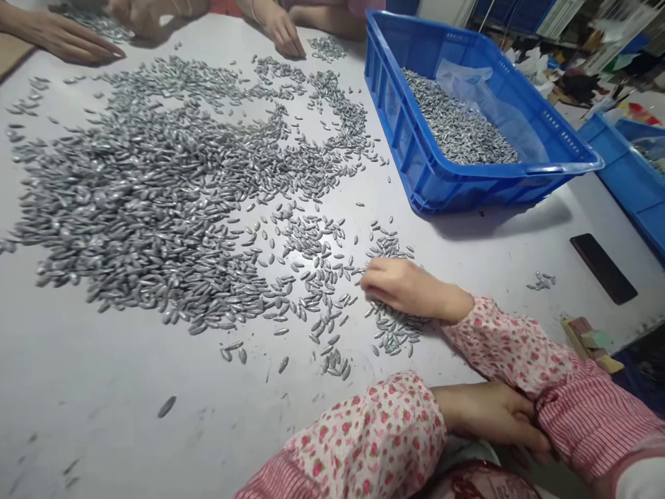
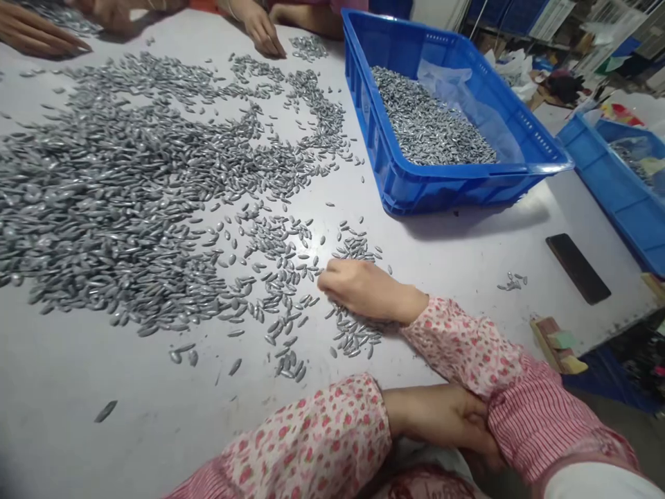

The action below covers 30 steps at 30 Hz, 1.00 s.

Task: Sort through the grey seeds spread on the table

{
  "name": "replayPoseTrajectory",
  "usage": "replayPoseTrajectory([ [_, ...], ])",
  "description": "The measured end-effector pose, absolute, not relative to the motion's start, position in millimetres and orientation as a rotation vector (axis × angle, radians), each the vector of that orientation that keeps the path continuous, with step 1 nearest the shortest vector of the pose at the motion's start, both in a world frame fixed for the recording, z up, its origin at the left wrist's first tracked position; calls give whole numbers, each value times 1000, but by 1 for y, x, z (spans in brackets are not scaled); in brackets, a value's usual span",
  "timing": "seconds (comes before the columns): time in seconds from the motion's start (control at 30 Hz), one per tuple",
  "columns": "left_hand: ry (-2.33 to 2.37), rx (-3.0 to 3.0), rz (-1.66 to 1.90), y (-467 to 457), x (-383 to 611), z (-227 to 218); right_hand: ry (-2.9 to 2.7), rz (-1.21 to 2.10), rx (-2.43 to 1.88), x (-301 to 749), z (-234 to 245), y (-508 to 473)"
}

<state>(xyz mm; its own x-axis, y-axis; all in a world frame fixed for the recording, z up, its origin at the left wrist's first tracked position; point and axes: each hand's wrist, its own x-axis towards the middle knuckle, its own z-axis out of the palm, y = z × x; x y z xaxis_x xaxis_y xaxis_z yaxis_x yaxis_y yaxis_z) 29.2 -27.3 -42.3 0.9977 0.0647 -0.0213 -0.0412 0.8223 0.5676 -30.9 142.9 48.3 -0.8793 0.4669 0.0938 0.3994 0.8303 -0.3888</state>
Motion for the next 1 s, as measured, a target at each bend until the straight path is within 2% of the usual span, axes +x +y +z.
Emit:
replayPoseTrajectory([
  [0.17, 102, 591, 7, -22, 17, -34, -2541, 706, -764, -1, 62, 175],
  [0.37, 182, 628, -21, -12, 4, -13, -2650, 796, -563, 14, 76, 185],
  [0.57, 214, 618, -23, -10, 0, -5, -2903, 579, -793, 17, 87, 177],
  [0.77, 116, 622, 62, -18, 7, -23, -3144, 335, -755, -9, 82, 148],
  [0.87, 114, 629, 55, -19, 7, -26, -3084, 450, -681, -20, 71, 142],
  [1.0, 124, 624, 48, -18, 5, -22, -2848, 603, -814, -24, 56, 150],
])
